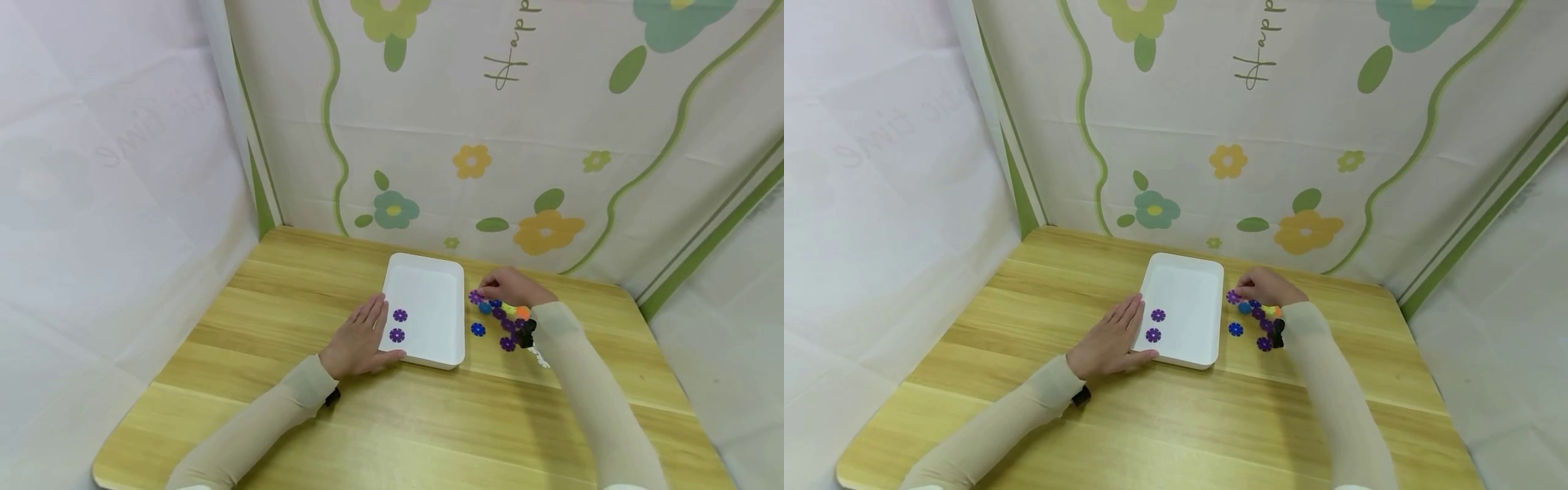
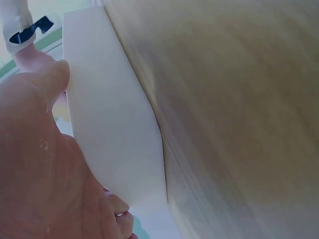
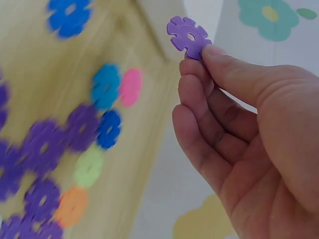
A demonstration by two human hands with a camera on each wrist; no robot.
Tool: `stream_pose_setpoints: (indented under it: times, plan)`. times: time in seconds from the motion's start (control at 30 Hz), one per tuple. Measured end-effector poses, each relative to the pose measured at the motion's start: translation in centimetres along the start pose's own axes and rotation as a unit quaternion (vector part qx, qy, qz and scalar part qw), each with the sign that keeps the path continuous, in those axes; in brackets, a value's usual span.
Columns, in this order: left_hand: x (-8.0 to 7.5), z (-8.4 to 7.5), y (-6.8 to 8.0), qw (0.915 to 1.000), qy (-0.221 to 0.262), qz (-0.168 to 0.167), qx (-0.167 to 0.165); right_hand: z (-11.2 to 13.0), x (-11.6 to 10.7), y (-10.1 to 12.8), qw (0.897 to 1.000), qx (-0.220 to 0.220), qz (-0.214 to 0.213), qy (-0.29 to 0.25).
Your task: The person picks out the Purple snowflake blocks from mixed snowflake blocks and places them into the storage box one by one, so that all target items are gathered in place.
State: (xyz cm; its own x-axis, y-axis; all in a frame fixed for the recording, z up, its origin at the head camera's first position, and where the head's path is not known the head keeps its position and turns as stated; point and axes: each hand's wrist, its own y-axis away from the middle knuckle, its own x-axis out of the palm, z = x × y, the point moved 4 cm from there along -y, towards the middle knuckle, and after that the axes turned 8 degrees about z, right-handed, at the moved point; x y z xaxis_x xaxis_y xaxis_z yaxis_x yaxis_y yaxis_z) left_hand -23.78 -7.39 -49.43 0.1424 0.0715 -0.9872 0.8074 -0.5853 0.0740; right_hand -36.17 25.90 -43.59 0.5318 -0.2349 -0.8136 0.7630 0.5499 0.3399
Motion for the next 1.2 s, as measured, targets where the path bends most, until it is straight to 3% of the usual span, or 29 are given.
stream_pose_setpoints:
  times: [0.23, 0.47, 0.63, 0.9, 1.2]
  plan:
    - [0.6, 0.2, -0.2, 1.0000, -0.007, -0.007, 0.000, 3.3, -0.3, -3.1, 1.000, -0.007, -0.008, 0.012]
    - [-0.3, -0.3, 0.0, 0.9999, -0.009, 0.004, -0.009, 6.7, 0.6, -6.5, 1.000, -0.019, 0.007, 0.012]
    - [-0.5, -0.4, 0.1, 0.9994, -0.022, 0.018, -0.018, 8.2, 1.8, -9.0, 1.000, -0.003, 0.014, 0.004]
    - [-0.7, -0.4, 0.1, 0.9990, -0.030, 0.024, -0.024, 9.3, 3.8, -11.5, 1.000, 0.008, 0.022, -0.008]
    - [0.3, -0.1, -0.3, 0.9994, -0.024, 0.011, -0.021, 8.9, 5.2, -12.4, 0.999, 0.027, 0.035, -0.031]
